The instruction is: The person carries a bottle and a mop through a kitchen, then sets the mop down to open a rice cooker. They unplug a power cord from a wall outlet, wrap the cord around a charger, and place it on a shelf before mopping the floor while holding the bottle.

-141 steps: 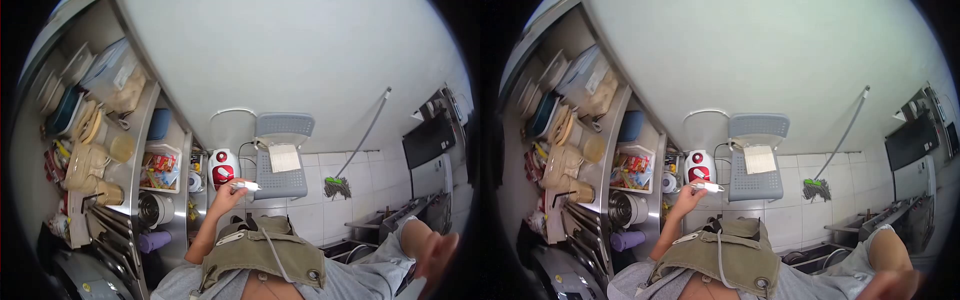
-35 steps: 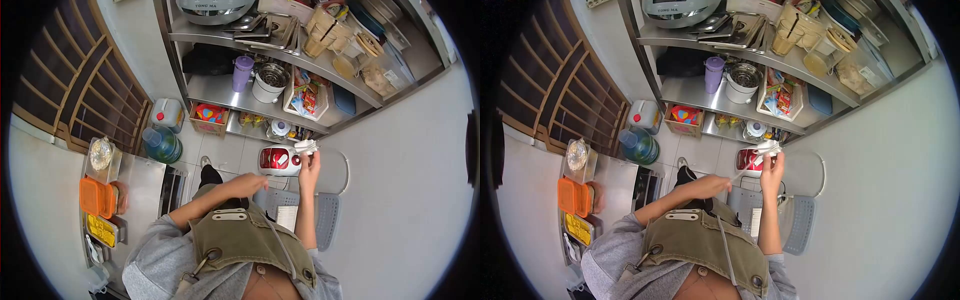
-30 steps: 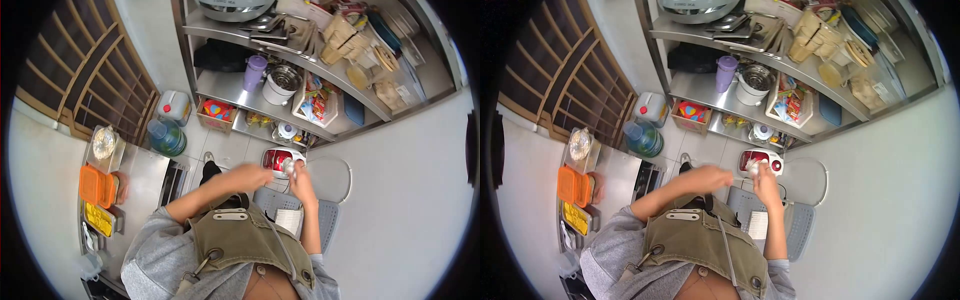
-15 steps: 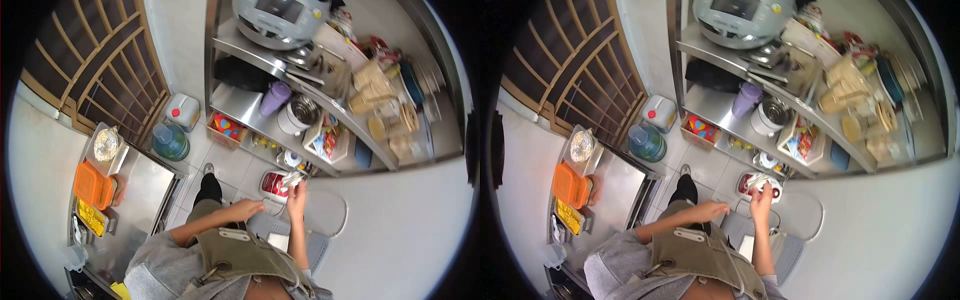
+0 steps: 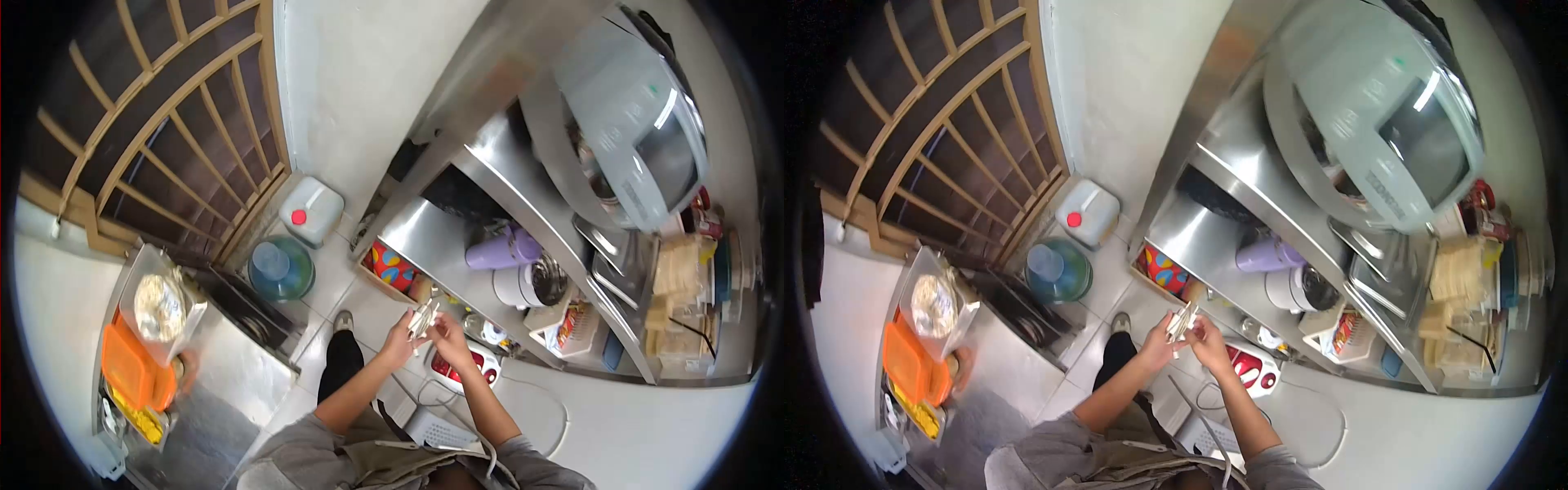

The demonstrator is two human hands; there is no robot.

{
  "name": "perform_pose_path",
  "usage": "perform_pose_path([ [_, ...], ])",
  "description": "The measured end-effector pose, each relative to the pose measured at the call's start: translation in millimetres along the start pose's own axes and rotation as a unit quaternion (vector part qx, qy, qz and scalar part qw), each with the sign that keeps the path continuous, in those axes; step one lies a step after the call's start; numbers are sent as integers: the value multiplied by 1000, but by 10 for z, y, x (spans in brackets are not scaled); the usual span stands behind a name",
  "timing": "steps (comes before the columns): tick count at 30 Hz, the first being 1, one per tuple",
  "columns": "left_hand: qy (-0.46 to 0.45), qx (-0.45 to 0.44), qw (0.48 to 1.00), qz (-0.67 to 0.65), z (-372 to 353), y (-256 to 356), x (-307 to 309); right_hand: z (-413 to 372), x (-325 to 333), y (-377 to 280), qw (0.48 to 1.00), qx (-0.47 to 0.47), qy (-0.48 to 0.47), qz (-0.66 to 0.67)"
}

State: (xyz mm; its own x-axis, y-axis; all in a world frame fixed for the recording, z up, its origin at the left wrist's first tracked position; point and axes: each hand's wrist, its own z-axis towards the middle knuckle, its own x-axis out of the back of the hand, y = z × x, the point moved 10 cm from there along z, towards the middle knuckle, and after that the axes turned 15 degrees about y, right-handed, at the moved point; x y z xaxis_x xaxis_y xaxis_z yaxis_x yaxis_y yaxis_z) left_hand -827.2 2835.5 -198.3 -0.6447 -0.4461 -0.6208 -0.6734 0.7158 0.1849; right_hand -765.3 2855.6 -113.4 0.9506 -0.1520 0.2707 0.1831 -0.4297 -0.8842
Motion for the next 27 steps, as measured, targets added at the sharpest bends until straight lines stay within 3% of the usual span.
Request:
perform_pose_path([
  [1, -52, -20, 998, -39, 187, 117, -72, 271, -18, 134, 999, -1, 34, 26],
  [2, -56, -20, 998, -36, 266, 259, -158, 492, -36, 175, 996, -3, 69, 51],
  [3, -40, -74, 996, 18, 339, 447, -204, 630, -22, 213, 996, -4, 72, 51],
  [4, -25, -130, 989, 73, 421, 661, -244, 764, -73, -124, 982, 115, 62, -134],
  [5, -65, -129, 986, 86, 587, 745, -253, 905, -164, -375, 922, 225, 49, -313],
  [7, -44, -147, 982, 109, 1022, 919, -126, 1285, -31, -846, 827, 408, 88, -376],
  [8, -17, -159, 979, 128, 1193, 987, 12, 1581, 239, -1097, 833, 370, 208, -356],
  [10, 22, -166, 974, 151, 1437, 1134, 243, 1985, 511, -1607, 819, 335, 283, -370],
  [11, 30, -166, 970, 174, 1455, 1192, 291, 2651, 878, -1249, 786, 312, 289, -450],
  [13, 23, -164, 961, 221, 1496, 1241, 355, 3178, 967, -1377, 744, 364, 296, -475],
  [15, 29, -163, 957, 236, 1549, 1189, 448, 3367, 907, -1204, 750, 361, 329, -446],
  [16, 35, -172, 952, 251, 1572, 1184, 446, 3363, 834, -1166, 753, 364, 364, -409],
  [18, 37, -174, 955, 237, 1428, 1202, 321, 2696, 328, -1295, 770, 382, 334, -387],
  [20, -18, -221, 917, 331, 1410, 1208, 101, 2578, 148, -933, 778, 362, 305, -412],
  [21, -45, -221, 923, 312, 1467, 1177, 1, 2487, 106, -805, 773, 366, 303, -421],
  [24, -74, -363, 849, 377, 1347, 1450, -421, 2241, 16, -583, 745, 405, 308, -432],
  [27, -147, -452, 813, 336, 1086, 1706, -1002, 2166, -17, -419, 762, 397, 273, -432],
])
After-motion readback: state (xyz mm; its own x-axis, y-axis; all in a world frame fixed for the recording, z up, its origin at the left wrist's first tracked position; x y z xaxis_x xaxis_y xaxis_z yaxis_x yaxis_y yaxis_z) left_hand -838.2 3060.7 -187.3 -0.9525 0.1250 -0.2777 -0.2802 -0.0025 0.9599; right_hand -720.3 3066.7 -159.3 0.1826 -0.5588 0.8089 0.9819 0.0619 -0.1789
